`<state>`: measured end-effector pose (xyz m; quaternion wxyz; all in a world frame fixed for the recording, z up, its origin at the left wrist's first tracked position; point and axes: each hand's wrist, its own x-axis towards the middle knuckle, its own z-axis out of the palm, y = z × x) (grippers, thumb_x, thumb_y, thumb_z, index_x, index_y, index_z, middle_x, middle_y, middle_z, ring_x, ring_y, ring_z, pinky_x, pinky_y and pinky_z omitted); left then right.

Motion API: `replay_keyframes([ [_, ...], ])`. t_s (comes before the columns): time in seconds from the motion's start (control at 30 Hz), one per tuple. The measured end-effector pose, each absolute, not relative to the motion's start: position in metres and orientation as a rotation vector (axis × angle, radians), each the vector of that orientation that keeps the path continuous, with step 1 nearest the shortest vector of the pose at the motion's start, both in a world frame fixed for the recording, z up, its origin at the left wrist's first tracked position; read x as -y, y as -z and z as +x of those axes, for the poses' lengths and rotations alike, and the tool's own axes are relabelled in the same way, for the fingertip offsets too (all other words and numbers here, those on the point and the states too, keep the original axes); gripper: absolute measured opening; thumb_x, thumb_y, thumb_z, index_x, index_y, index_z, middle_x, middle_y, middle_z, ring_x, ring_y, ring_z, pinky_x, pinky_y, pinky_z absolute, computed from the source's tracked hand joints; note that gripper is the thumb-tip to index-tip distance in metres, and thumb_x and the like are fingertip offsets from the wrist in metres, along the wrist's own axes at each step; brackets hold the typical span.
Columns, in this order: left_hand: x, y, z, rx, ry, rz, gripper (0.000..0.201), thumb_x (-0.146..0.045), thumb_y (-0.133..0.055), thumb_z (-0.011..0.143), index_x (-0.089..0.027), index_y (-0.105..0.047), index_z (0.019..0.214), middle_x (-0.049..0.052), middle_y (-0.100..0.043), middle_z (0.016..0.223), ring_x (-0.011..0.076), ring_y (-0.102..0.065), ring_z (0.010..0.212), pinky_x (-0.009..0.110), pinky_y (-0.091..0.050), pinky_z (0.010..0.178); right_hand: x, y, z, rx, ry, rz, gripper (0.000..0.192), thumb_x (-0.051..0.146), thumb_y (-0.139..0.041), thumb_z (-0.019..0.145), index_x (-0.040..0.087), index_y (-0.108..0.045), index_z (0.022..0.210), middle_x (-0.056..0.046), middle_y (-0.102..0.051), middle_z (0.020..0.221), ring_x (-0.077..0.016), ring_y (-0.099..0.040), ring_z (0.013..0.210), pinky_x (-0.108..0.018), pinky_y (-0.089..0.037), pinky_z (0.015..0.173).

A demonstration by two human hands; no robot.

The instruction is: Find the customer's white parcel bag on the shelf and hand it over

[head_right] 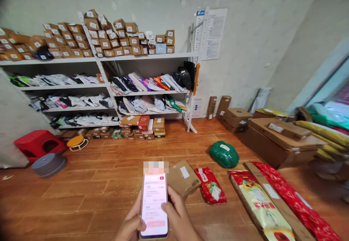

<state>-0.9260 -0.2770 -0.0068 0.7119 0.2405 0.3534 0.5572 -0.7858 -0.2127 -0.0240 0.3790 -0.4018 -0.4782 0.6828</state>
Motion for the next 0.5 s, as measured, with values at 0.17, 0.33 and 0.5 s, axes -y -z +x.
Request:
replay_keyframes([
  [0.17, 0.277, 0.012, -0.929, -0.729, -1.212, 0.543, 0.117, -0.012, -0.051, 0.047, -0.011, 0.021, 0.139, 0.008, -0.063, 0.121, 0.0231, -0.061, 0.102, 0.031, -0.042, 0.085, 0.211, 0.024, -0.782, 1.380, -1.751, -0.941, 0.051, 0.037, -0.060, 0.060, 0.017, -0.060, 0.107, -0.009, -0.066, 0.103, -0.0283, -0.057, 0.098, -0.041, -0.045, 0.087],
  [0.33, 0.275, 0.004, -0.931, -0.775, -1.214, 0.568, 0.115, -0.013, -0.050, 0.046, -0.010, 0.016, 0.140, 0.007, -0.059, 0.127, 0.0246, -0.056, 0.111, 0.032, -0.041, 0.089, 0.209, 0.033, -0.781, 1.203, -1.773, -1.098, 0.061, 0.046, -0.062, 0.057, 0.017, -0.060, 0.110, -0.011, -0.060, 0.123, -0.0327, -0.047, 0.118, -0.045, -0.035, 0.102],
  [0.5, 0.267, 0.020, -0.929, -0.740, -1.177, 0.628, 0.109, -0.019, -0.054, 0.051, -0.017, 0.004, 0.143, 0.005, -0.061, 0.124, 0.0248, -0.057, 0.111, 0.034, -0.041, 0.093, 0.207, 0.048, -0.790, 0.969, -2.066, -0.838, 0.053, 0.052, -0.064, 0.062, 0.020, -0.064, 0.105, -0.009, -0.068, 0.111, -0.0318, -0.058, 0.107, -0.045, -0.045, 0.092],
])
